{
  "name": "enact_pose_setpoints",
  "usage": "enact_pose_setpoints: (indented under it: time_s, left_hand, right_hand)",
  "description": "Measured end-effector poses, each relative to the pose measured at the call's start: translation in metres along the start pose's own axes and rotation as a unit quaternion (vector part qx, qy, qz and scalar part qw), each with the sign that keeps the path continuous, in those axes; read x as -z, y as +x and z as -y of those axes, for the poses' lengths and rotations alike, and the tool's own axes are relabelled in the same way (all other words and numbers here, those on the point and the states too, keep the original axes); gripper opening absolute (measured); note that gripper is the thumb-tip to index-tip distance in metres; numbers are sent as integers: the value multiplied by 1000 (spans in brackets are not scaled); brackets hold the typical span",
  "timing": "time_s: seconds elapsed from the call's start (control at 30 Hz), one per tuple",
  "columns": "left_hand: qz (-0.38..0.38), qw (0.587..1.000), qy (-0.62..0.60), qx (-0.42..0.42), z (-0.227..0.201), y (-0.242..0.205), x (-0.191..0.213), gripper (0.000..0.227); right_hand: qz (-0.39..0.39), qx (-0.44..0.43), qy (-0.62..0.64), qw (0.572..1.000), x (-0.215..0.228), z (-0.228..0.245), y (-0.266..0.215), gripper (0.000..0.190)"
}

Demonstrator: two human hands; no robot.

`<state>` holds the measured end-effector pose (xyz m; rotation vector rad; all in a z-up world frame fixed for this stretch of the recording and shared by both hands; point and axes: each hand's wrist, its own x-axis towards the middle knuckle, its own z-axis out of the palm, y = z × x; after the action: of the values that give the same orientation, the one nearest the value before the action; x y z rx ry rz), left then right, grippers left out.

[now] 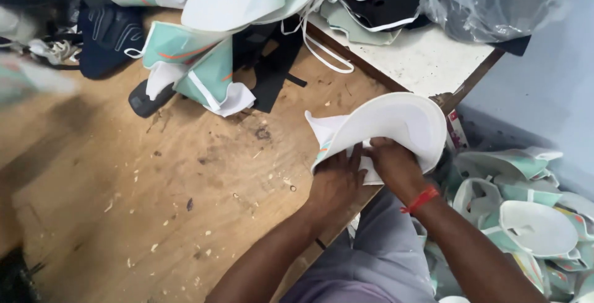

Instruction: The person sits at a wooden workbench covered with shoe uppers and, one at a time, pulls each upper inside out and works the lining and edges into place by hand, then sets the finished upper on the table. A second worker's hands occasionally place uppers on the table.

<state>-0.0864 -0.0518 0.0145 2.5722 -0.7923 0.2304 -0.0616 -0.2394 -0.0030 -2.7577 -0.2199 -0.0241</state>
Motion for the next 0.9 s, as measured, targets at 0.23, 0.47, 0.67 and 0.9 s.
enact_pose_setpoints:
  time_s: [0.23,0.47,0.67,0.9]
  left_hand:
    - [-55,967,-249,19,7,-9,-57,61]
    - [-53,994,64,69,-18,12,-5,60]
    - [-4,996,49,68,-17,11,3,59]
    - [-67,997,21,21,-17,-2,17,41]
  right_hand:
    - [82,-43,104,990,32,36,38,28]
    - [144,142,-31,979,-10,-25,98,55]
    - [223,32,-56,973,-17,-42,120,61]
    - [371,293,-359,805,-28,-23,96,33]
